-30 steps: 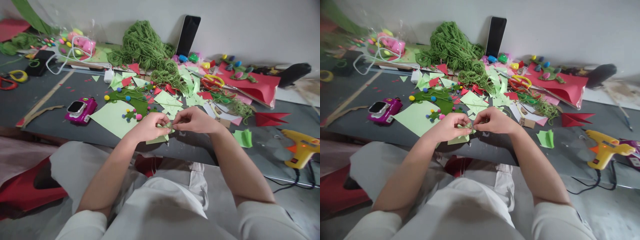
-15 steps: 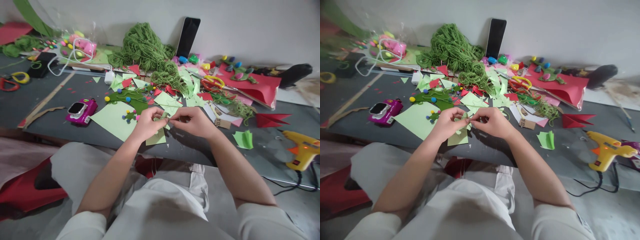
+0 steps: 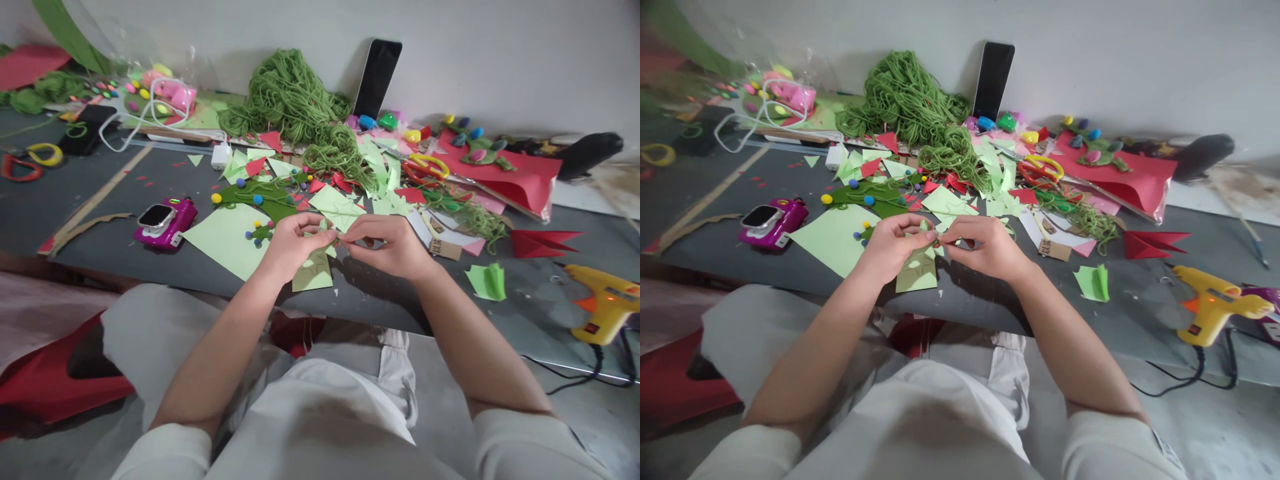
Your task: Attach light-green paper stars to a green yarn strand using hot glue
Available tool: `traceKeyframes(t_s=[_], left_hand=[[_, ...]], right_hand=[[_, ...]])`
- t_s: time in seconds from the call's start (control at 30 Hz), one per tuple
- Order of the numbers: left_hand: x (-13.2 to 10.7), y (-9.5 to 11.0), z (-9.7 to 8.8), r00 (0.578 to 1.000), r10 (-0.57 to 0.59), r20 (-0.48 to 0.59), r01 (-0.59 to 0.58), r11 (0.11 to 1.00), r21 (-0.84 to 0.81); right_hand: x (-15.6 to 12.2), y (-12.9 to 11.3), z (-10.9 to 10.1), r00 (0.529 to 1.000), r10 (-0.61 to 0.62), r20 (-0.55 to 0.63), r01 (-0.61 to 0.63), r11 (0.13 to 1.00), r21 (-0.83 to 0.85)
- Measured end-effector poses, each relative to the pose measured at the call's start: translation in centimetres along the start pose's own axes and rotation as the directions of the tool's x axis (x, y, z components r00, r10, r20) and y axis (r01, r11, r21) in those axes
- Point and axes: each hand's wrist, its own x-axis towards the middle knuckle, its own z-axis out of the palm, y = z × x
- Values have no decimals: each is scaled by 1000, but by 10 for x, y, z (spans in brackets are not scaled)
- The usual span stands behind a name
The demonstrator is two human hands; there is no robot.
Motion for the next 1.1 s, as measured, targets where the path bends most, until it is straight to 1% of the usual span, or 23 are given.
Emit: traceKeyframes(t_s=[0.13,0.23,0.3,0.4,0.5,0.63,0.97,1.03,1.1], left_hand=[[0,-1,2,998,48,-42,-48,999,-6],[1,-2,2,995,91,-45,-93,995,-43],[1,-3,2,991,122,-46,-125,990,-60],[2,-5,2,986,162,-45,-165,984,-65],[2,-5,1,984,177,-23,-178,983,-56],[2,-2,-1,984,179,-17,-179,984,1],[0,-4,3,977,202,-65,-197,978,68],[0,-2,3,976,206,-63,-201,977,77],[-1,1,2,982,187,-35,-184,979,87]], right_hand=[[-1,0,1,999,1,-35,-2,1000,-27],[-2,1,4,997,3,-72,-6,999,-41],[-2,2,6,994,30,-102,-33,999,-29],[-2,3,8,986,108,-123,-106,994,22],[-2,3,7,980,172,-103,-166,984,71],[-1,1,4,972,219,-81,-209,971,117],[1,-3,5,970,241,-31,-233,957,171],[1,-2,5,964,262,-32,-253,951,178],[1,-1,4,959,284,-17,-276,943,184]])
